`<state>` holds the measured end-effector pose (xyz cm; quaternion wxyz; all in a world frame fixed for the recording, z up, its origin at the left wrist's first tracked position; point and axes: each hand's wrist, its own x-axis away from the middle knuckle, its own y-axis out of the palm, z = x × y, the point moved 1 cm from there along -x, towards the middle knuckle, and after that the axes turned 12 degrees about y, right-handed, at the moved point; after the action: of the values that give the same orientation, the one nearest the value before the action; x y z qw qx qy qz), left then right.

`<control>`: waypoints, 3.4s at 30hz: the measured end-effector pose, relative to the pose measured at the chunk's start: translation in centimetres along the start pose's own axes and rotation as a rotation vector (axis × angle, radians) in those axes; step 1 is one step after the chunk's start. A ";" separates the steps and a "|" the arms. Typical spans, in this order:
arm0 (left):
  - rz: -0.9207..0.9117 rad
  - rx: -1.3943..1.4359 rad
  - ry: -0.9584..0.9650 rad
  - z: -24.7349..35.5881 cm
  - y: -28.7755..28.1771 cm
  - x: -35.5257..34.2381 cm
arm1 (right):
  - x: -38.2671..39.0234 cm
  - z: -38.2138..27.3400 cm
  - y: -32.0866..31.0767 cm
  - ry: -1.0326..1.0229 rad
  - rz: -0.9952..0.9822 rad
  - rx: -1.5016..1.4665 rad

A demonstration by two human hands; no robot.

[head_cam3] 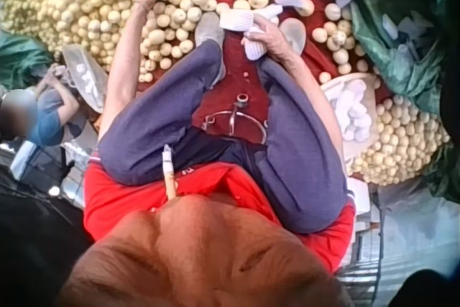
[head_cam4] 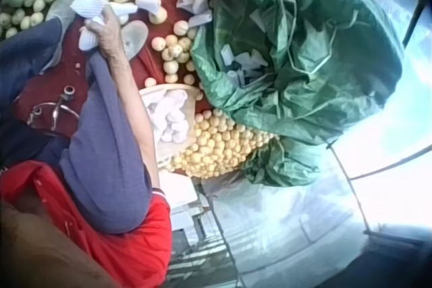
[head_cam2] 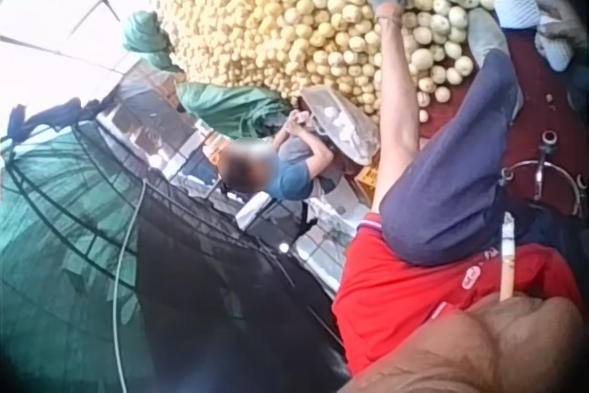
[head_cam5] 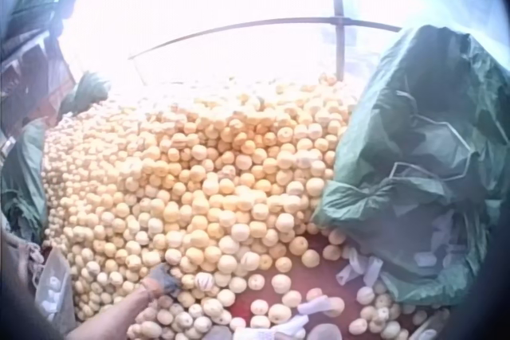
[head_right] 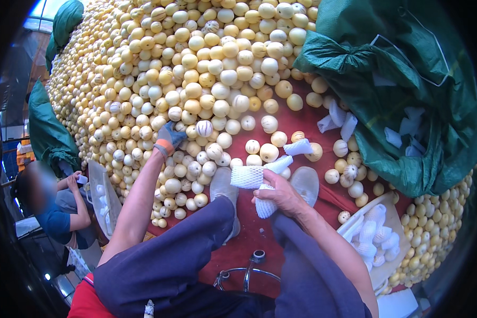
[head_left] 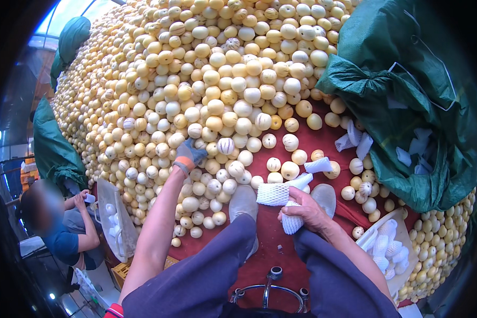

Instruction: The person sits among a large pile of yellow round fruit and repeatedly picks up individual pieces, wraps each one in a white foam net, and places the wrapped fruit into a nearby container. The process continues with consistent hand movements and no visible tool use.

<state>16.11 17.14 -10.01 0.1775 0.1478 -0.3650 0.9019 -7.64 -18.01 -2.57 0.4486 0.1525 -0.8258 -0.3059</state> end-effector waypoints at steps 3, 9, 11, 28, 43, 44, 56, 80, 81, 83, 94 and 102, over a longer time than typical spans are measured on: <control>-0.074 0.354 0.047 1.7 1.0 3.0 | 0.5 0.0 -0.4 -0.036 0.020 -0.016; -0.284 0.665 0.178 10.6 6.0 9.8 | -0.8 0.0 -1.0 -0.095 0.088 -0.009; -0.372 0.659 0.195 13.0 7.7 11.0 | -0.9 -1.1 -0.2 -0.116 0.134 0.089; -0.320 0.107 0.819 9.6 12.3 11.9 | 0.8 -2.0 1.8 -0.317 0.061 0.223; -0.680 0.197 0.520 18.5 11.5 14.9 | -0.5 -0.1 -0.7 -0.321 0.721 0.625; -0.696 0.322 0.488 17.9 11.5 15.0 | -0.5 -0.2 -0.6 -0.296 0.663 0.617; -0.339 -0.063 0.452 14.4 10.0 9.8 | 0.5 0.7 -2.5 -0.255 0.434 0.311; -0.267 -0.930 0.420 8.9 9.6 1.4 | 33.8 9.7 -10.1 -0.322 1.807 0.323; -0.324 -0.862 0.306 10.5 9.0 1.4 | 34.3 10.5 -9.7 -0.248 1.858 0.358; -0.401 -0.913 0.237 11.7 8.3 0.5 | 33.1 11.0 -7.8 -0.277 1.864 0.416; -0.167 -0.753 0.539 14.8 7.2 4.6 | 24.6 15.8 -7.2 0.119 1.873 1.230; 0.035 -0.243 0.556 8.9 6.4 3.6 | 21.5 -1.2 -15.3 -0.615 1.635 1.238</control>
<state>11.36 7.28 -6.39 0.2715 -0.1333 -0.4100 0.8604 -18.86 -41.47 2.06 0.1348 -0.3295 -0.7666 0.5344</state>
